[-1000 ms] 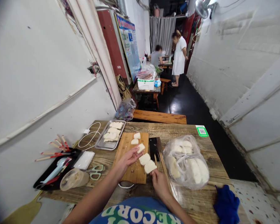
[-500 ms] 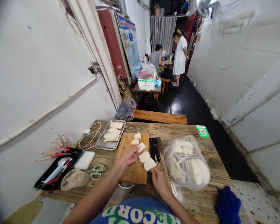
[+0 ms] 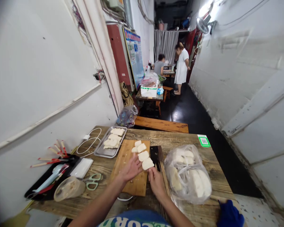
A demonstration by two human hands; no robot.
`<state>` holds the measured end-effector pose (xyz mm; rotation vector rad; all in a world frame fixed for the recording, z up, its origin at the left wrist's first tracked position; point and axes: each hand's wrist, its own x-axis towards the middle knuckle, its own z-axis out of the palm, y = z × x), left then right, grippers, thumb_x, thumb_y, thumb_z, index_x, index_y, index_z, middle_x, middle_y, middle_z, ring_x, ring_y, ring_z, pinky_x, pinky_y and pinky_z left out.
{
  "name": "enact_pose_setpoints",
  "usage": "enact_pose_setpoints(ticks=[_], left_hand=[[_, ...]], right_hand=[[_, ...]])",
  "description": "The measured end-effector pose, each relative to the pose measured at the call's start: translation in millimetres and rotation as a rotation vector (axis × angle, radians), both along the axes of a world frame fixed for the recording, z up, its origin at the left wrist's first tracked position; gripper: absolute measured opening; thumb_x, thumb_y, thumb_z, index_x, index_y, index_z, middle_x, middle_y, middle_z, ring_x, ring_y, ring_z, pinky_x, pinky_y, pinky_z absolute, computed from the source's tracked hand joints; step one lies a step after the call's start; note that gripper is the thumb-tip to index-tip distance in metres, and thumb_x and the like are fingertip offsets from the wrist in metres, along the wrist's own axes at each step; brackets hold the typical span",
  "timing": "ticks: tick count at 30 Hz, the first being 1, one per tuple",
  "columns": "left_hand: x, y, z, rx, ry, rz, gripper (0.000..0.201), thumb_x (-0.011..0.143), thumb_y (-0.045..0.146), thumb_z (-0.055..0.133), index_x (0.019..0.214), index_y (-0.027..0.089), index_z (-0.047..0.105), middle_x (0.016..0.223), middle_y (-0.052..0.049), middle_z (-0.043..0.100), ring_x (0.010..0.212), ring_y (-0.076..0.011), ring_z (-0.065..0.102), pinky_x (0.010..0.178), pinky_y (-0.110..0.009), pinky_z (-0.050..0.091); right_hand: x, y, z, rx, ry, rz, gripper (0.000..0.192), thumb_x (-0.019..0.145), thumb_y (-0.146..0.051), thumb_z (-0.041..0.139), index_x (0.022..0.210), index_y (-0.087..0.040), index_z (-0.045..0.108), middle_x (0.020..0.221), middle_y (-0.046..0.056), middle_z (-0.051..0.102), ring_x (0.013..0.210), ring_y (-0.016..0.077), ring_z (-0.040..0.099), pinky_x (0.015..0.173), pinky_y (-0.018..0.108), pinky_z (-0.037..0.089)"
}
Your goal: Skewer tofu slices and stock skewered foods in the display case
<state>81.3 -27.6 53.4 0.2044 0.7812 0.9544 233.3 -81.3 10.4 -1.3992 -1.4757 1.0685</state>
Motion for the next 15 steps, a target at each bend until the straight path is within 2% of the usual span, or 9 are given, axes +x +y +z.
enact_pose_setpoints(ticks=[2, 3, 7, 11, 15], left_hand=[[6, -12, -6.6, 0.034, -0.005, -0.063, 0.027, 0.079, 0.036, 0.057, 0.098, 0.018, 0.055, 0.094, -0.007, 0.064, 0.085, -0.0171, 0.061, 0.075, -0.030, 0.048], [10, -17, -9.6, 0.052, -0.005, -0.052, 0.025, 0.078, 0.032, 0.059, 0.098, 0.017, 0.055, 0.093, -0.007, 0.064, 0.083, -0.0165, 0.061, 0.073, -0.029, 0.048], [16, -20, -13.8, 0.120, 0.000, 0.110, 0.018, 0.078, 0.023, 0.059, 0.094, 0.015, 0.057, 0.089, -0.006, 0.064, 0.076, -0.0138, 0.061, 0.069, -0.025, 0.048], [2, -7, -6.2, 0.190, 0.060, 0.232, 0.015, 0.082, 0.022, 0.054, 0.094, 0.016, 0.059, 0.087, -0.005, 0.065, 0.071, -0.0132, 0.060, 0.065, -0.024, 0.049], [-9, 0, 4.3, 0.171, 0.137, 0.287, 0.016, 0.079, 0.016, 0.056, 0.095, 0.015, 0.059, 0.085, -0.007, 0.065, 0.070, -0.0141, 0.061, 0.065, -0.025, 0.049]], right_hand=[[-5, 1, 2.2, 0.015, 0.001, -0.004, 0.042, 0.088, -0.048, 0.028, 0.067, -0.019, 0.050, 0.052, -0.004, 0.045, 0.049, 0.0118, 0.045, 0.049, 0.021, 0.031], [-8, 1, 2.8, 0.024, 0.006, -0.006, 0.042, 0.088, -0.048, 0.028, 0.067, -0.019, 0.050, 0.053, -0.004, 0.045, 0.050, 0.0116, 0.045, 0.049, 0.021, 0.032], [-19, -3, -0.2, 0.027, 0.031, -0.014, 0.041, 0.088, -0.048, 0.029, 0.068, -0.019, 0.050, 0.053, -0.004, 0.045, 0.049, 0.0109, 0.044, 0.048, 0.021, 0.032], [-25, -11, -6.4, 0.018, 0.046, 0.013, 0.042, 0.088, -0.049, 0.029, 0.071, -0.018, 0.051, 0.052, -0.005, 0.044, 0.047, 0.0109, 0.043, 0.047, 0.021, 0.032], [-26, -18, -6.2, 0.011, 0.030, 0.048, 0.042, 0.087, -0.049, 0.029, 0.071, -0.018, 0.051, 0.052, -0.004, 0.044, 0.047, 0.0111, 0.042, 0.046, 0.022, 0.031]])
